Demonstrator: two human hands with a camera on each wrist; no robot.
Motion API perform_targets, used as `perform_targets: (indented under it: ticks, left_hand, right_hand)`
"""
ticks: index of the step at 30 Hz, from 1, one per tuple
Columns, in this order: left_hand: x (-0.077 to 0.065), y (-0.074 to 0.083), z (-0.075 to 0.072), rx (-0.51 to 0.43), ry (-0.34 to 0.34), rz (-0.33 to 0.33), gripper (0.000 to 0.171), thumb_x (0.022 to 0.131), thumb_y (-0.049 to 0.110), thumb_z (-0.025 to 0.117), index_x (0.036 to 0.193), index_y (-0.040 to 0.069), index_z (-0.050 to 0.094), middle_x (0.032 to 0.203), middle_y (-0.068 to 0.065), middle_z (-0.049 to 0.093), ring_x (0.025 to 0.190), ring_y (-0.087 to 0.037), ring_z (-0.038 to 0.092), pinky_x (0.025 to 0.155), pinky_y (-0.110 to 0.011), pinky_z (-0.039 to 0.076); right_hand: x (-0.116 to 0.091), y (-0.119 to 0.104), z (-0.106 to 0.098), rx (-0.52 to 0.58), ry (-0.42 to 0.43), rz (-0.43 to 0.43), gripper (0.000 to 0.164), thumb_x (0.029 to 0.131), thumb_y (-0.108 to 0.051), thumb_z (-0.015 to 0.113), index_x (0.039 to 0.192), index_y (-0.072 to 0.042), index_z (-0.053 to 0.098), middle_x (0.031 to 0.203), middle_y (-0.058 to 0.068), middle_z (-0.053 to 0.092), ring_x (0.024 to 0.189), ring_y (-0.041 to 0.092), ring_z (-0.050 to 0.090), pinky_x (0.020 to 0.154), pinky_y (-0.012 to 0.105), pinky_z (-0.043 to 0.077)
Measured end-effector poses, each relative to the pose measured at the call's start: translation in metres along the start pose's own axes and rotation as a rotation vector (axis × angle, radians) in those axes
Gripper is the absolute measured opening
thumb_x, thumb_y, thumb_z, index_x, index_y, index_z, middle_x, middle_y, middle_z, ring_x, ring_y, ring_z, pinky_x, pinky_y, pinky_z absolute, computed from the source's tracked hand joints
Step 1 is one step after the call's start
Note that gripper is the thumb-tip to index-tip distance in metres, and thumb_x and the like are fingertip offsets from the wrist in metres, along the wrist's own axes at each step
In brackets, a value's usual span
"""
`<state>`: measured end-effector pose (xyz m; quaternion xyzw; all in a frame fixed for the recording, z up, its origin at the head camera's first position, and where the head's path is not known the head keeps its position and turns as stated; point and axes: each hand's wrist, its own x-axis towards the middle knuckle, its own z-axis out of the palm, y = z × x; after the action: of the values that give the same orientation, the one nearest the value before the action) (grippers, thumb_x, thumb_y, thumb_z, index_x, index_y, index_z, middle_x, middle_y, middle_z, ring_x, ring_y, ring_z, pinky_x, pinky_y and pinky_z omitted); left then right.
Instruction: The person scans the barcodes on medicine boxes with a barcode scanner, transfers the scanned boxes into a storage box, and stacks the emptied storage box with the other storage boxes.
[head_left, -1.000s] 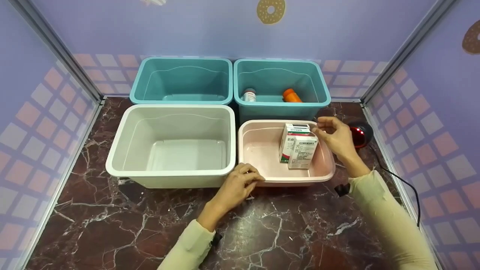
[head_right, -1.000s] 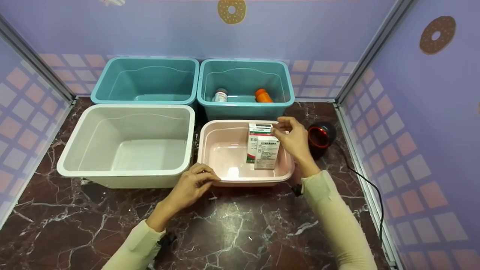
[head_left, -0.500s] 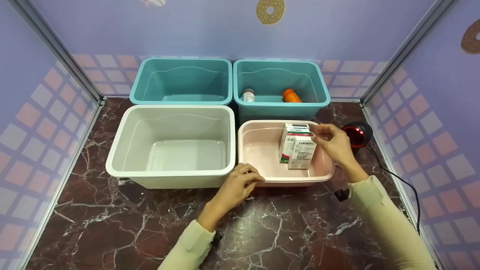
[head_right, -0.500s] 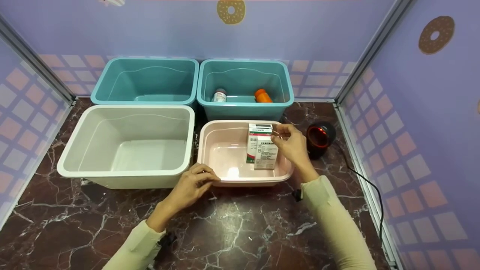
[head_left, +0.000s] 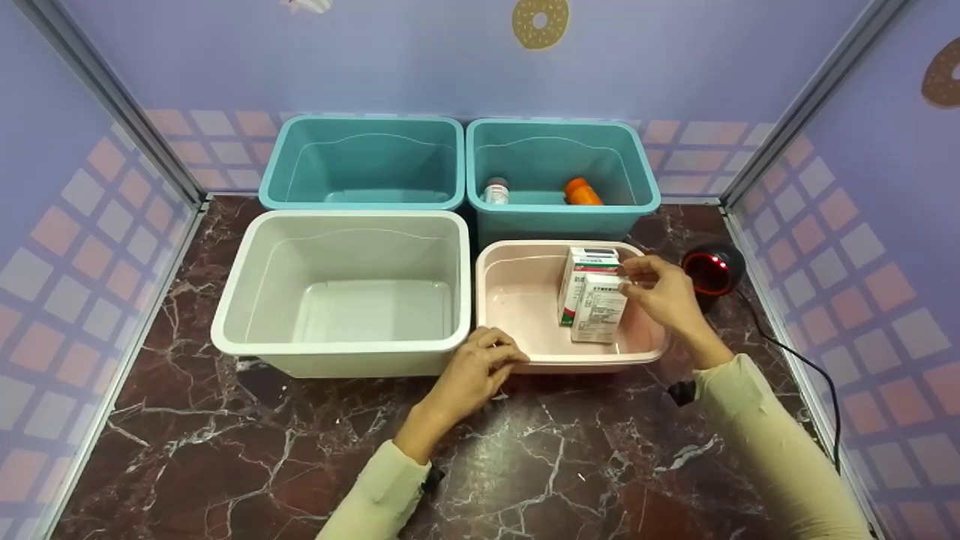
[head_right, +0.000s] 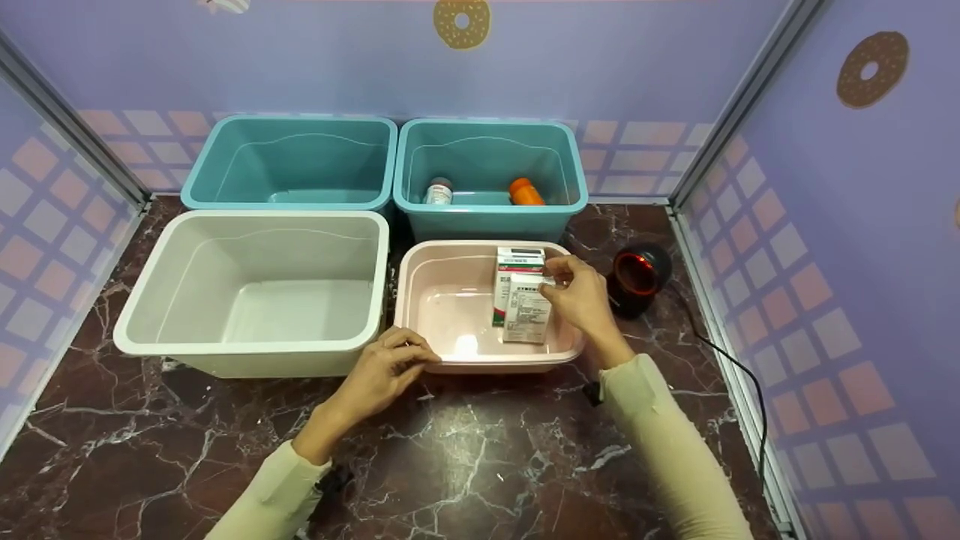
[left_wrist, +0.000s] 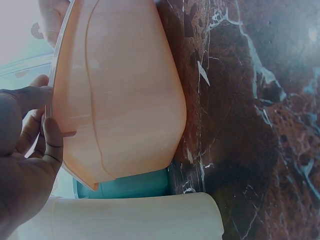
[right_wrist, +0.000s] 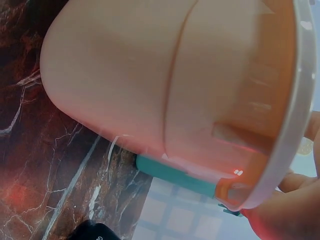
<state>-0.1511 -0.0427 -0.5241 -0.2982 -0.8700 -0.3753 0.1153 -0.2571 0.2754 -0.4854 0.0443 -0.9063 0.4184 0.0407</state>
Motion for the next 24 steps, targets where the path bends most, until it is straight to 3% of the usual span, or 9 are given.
perform_targets:
  ticks: [7, 14, 24]
  left_hand:
    - [-0.0004, -0.0002, 0.0000, -0.007, -0.009, -0.018, 0.017, 0.088, 0.006, 0.072, 0.100, 0.016, 0.078, 0.102, 0.002, 0.066, 0.104, -0.019, 0.058, 0.095, -0.031, 0.051]
    - [-0.0012, -0.0004, 0.0001, -0.018, 0.003, -0.005, 0.016, 0.089, 0.005, 0.071, 0.100, 0.015, 0.078, 0.100, 0.002, 0.066, 0.102, -0.019, 0.058, 0.093, -0.031, 0.051]
    - [-0.0005, -0.0009, 0.0005, -0.012, 0.005, -0.002, 0.016, 0.088, 0.006, 0.072, 0.100, 0.015, 0.078, 0.101, 0.001, 0.066, 0.102, -0.019, 0.058, 0.092, -0.031, 0.051]
  right_hand:
    - [-0.0019, -0.0010, 0.0015, -0.028, -0.035, -0.018, 0.034, 0.083, -0.004, 0.072, 0.116, 0.002, 0.067, 0.114, 0.022, 0.070, 0.103, 0.035, 0.068, 0.093, 0.048, 0.056]
    - [-0.0016, 0.0000, 0.0030, -0.073, -0.053, -0.049, 0.031, 0.083, -0.007, 0.075, 0.112, 0.001, 0.069, 0.110, 0.019, 0.072, 0.099, 0.032, 0.069, 0.087, 0.038, 0.057]
    - [-0.0001, -0.0006, 0.0050, -0.071, -0.064, -0.054, 0.032, 0.082, -0.004, 0.074, 0.113, 0.003, 0.068, 0.112, 0.023, 0.071, 0.100, 0.036, 0.070, 0.091, 0.049, 0.057]
